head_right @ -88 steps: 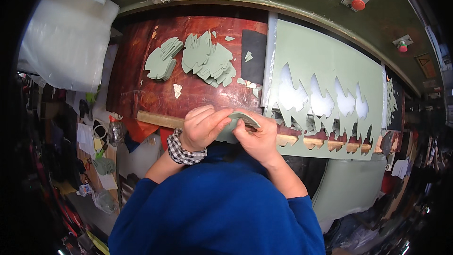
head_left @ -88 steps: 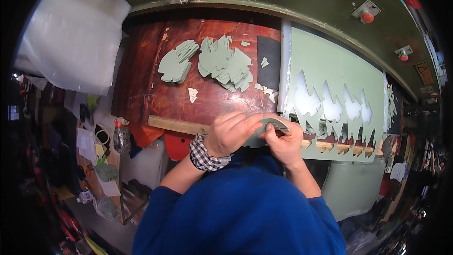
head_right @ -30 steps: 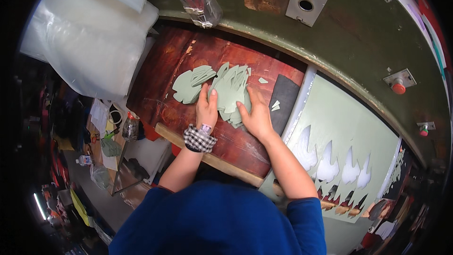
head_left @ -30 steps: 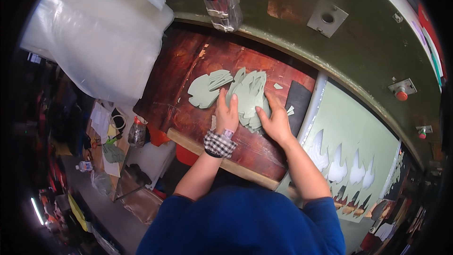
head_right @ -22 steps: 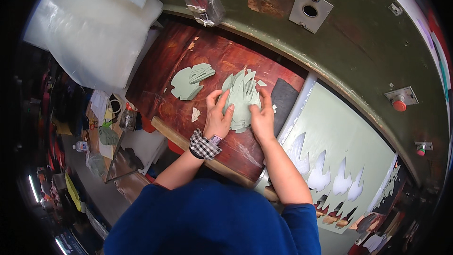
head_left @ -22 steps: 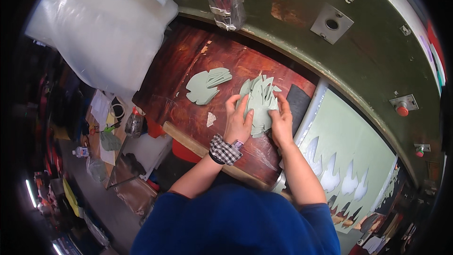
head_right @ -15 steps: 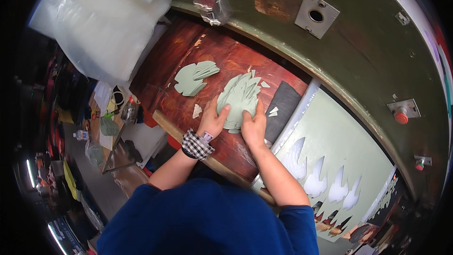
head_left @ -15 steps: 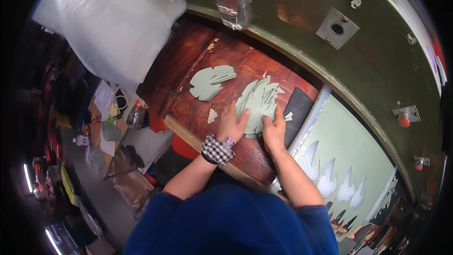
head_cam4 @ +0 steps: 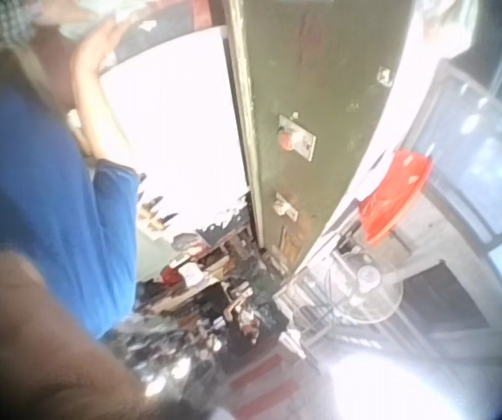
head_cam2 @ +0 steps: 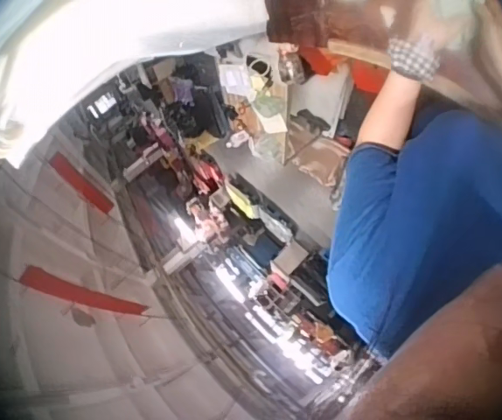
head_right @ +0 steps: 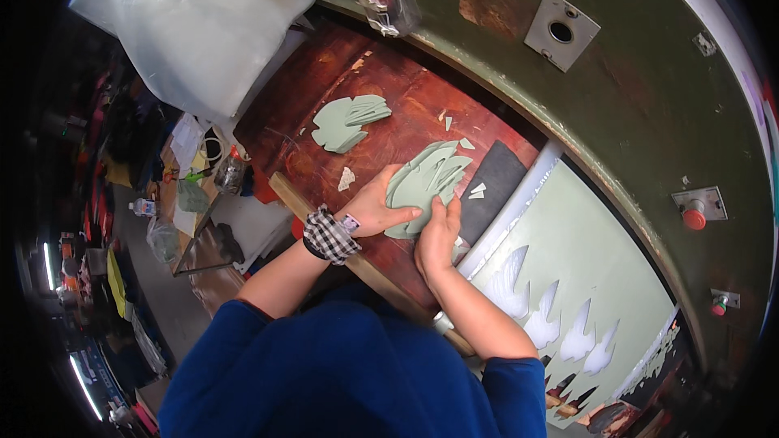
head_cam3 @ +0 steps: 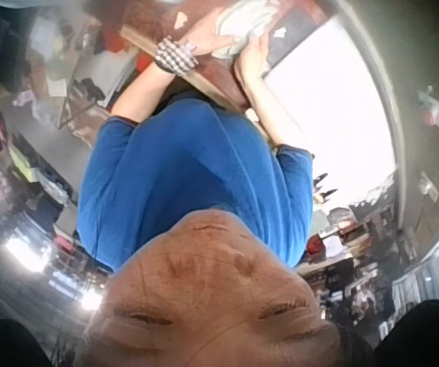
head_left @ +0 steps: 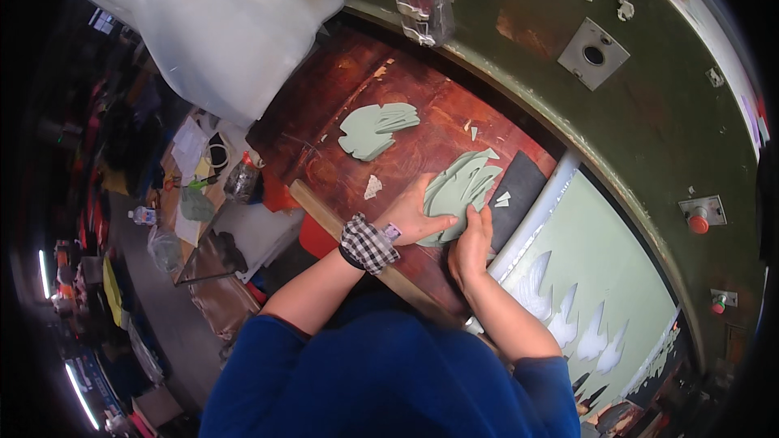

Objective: The person repeatedly places a sheet of light green foam on a cutting machine, presses a button to cut out multiple leaf-shaped pieces, removes the cutouts, and stacks them. The person also discards the leftover foam sheet and repeats the process with new sheets.

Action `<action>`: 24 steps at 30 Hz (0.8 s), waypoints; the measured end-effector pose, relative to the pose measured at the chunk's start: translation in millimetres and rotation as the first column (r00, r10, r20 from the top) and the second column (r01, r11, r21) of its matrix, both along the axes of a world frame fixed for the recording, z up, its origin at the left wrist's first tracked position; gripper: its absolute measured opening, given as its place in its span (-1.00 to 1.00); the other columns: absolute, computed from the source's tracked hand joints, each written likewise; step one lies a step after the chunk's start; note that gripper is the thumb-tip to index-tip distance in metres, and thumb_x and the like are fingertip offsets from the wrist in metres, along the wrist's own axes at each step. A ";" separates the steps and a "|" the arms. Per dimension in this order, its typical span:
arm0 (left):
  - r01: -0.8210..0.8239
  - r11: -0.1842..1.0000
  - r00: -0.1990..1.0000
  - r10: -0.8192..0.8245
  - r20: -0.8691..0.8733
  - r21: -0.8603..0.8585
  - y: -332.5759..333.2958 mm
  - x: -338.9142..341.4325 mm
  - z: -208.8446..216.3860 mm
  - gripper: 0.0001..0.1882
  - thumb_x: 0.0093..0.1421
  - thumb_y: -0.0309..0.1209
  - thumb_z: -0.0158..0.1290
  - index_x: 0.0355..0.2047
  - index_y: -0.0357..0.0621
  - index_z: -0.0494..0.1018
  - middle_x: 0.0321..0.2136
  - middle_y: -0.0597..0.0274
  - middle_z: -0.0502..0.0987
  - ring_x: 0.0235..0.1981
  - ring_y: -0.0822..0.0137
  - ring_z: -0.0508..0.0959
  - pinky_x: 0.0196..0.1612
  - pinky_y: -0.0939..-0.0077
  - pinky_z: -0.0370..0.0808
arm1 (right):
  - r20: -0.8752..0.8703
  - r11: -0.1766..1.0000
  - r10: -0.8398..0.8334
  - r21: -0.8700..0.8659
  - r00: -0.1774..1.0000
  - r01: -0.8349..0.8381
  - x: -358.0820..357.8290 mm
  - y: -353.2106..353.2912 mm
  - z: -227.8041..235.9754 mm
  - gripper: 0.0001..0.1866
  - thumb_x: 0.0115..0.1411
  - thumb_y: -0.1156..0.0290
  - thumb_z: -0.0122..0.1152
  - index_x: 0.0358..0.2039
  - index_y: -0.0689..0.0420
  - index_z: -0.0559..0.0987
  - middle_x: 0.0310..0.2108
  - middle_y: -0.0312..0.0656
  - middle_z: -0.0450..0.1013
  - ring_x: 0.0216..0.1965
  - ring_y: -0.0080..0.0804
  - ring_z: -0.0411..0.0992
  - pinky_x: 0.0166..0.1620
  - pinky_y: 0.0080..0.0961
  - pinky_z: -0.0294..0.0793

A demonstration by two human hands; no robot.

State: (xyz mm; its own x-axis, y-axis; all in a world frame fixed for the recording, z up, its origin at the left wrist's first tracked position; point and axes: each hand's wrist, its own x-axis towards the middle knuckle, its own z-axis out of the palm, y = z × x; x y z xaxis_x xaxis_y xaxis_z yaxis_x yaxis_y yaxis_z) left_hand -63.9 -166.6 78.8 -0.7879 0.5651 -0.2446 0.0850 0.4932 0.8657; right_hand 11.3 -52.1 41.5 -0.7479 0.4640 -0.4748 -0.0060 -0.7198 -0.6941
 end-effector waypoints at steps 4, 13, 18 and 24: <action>-0.096 0.993 0.993 0.090 0.082 0.067 -0.6 0.4 27.3 -0.23 -0.02 -0.44 0.26 0.17 -0.35 0.16 -0.06 -0.04 0.46 -0.01 0.21 0.49 0.06 0.44 0.41 | 0.000 0.994 0.096 0.045 0.995 -0.096 -3.2 8.3 14.8 -0.46 0.26 0.51 -0.05 0.24 0.31 0.13 0.20 -0.05 0.17 0.20 -0.33 0.15 0.23 -0.41 0.13; 0.293 0.900 0.771 -0.422 -0.477 -0.323 -55.7 -9.7 71.2 -0.09 -0.21 -0.52 0.31 0.20 -0.26 0.15 -0.08 -0.10 0.38 -0.06 -0.06 0.43 -0.02 0.27 0.44 | 0.295 -0.236 0.555 0.952 0.777 -0.193 -4.8 23.7 83.3 0.19 -0.35 0.42 0.53 0.31 0.19 0.04 0.27 0.14 -0.02 0.31 0.25 -0.08 0.30 0.06 0.01; 0.192 0.974 0.787 -0.225 -0.575 -0.118 -86.8 -16.9 30.5 -0.07 -0.21 -0.32 0.39 0.18 -0.24 0.19 0.06 -0.08 0.31 0.10 -0.06 0.33 0.17 0.17 0.29 | 0.327 -0.074 0.636 0.928 0.699 -0.366 -27.0 0.5 42.7 -0.03 -0.16 0.38 0.45 0.26 0.20 0.13 0.01 0.04 0.39 0.07 0.00 0.35 0.26 0.03 0.13; 0.161 0.985 0.864 -0.115 -0.490 0.053 -87.9 -20.0 1.7 -0.09 -0.11 -0.41 0.31 0.23 -0.26 0.10 0.10 -0.09 0.22 0.14 -0.05 0.26 0.20 0.19 0.26 | 0.324 -0.192 0.548 0.946 0.771 -0.262 -31.7 -9.7 30.7 -0.04 -0.16 0.36 0.45 0.23 0.25 0.14 -0.05 0.05 0.33 -0.01 0.09 0.29 0.11 -0.13 0.26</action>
